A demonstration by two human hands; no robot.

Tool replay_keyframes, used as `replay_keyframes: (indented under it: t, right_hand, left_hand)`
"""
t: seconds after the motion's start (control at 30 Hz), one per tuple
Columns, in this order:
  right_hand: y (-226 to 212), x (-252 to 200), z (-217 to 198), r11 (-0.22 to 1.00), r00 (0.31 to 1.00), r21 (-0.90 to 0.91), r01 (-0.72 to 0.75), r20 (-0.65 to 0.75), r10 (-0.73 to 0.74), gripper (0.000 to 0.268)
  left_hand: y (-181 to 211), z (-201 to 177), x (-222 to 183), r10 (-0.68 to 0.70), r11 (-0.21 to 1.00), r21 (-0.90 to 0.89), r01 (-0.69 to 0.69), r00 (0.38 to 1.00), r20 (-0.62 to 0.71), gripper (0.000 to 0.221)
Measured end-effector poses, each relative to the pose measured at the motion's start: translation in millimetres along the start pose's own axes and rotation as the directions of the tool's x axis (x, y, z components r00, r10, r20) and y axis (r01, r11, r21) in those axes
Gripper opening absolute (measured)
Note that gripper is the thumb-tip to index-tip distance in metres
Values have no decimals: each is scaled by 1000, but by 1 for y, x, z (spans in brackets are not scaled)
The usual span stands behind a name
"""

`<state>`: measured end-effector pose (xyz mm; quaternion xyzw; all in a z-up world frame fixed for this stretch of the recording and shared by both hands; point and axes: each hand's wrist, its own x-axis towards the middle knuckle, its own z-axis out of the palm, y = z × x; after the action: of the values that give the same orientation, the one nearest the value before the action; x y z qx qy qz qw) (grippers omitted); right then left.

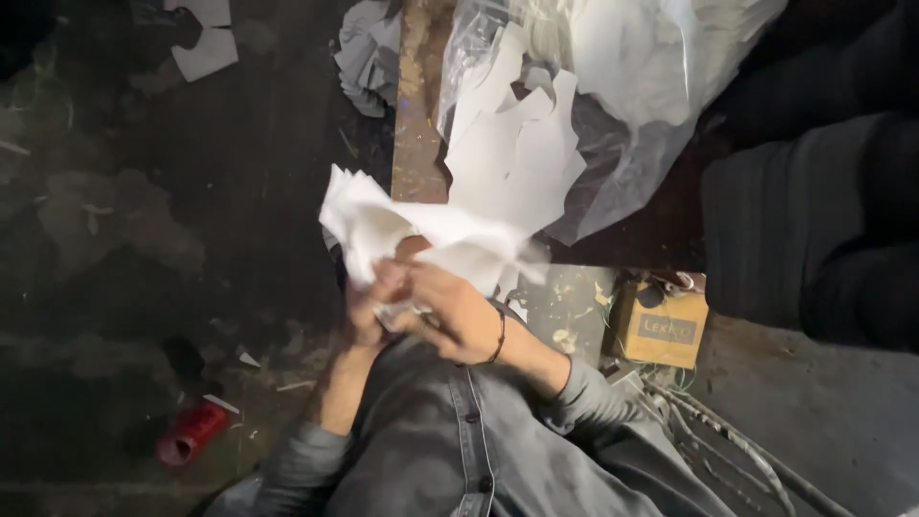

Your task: The recorder is sorting and organizing white shoe components from a plastic bag on a workbench.

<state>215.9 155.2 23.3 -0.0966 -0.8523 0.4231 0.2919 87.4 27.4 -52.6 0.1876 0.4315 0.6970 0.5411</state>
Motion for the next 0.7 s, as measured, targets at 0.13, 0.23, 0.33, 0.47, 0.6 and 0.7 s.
replay_keyframes:
  t: [0.13, 0.23, 0.33, 0.47, 0.6, 0.7]
  right_hand:
    - [68, -22, 12, 743, 745, 134, -656, 269, 610, 25]
    - [146, -46, 19, 881, 986, -445, -160, -27, 165, 50]
    - [194, -81, 0, 731, 973, -668, 140, 228, 22, 47]
    - [134, -34, -61, 738, 997, -673, -39, -77, -18, 27]
    - [84, -21, 8, 914, 987, -381, 135, -25, -156, 37]
    - [45, -6, 45, 961, 987, -225, 160, 60, -150, 45]
  left_hand:
    - [-2, -31, -18, 10, 971, -232, -61, 977, -215, 55]
    - [15, -28, -25, 205, 946, -175, -272, 923, -327, 47]
    - [23, -29, -29, 194, 945, -165, -282, 892, -409, 49]
    - [11, -37, -34, 310, 941, -42, -337, 903, -296, 68]
    - [13, 4, -2, 296, 955, 45, -293, 951, -90, 78]
    - [-19, -6, 8, -13, 995, -95, -9, 974, -225, 70]
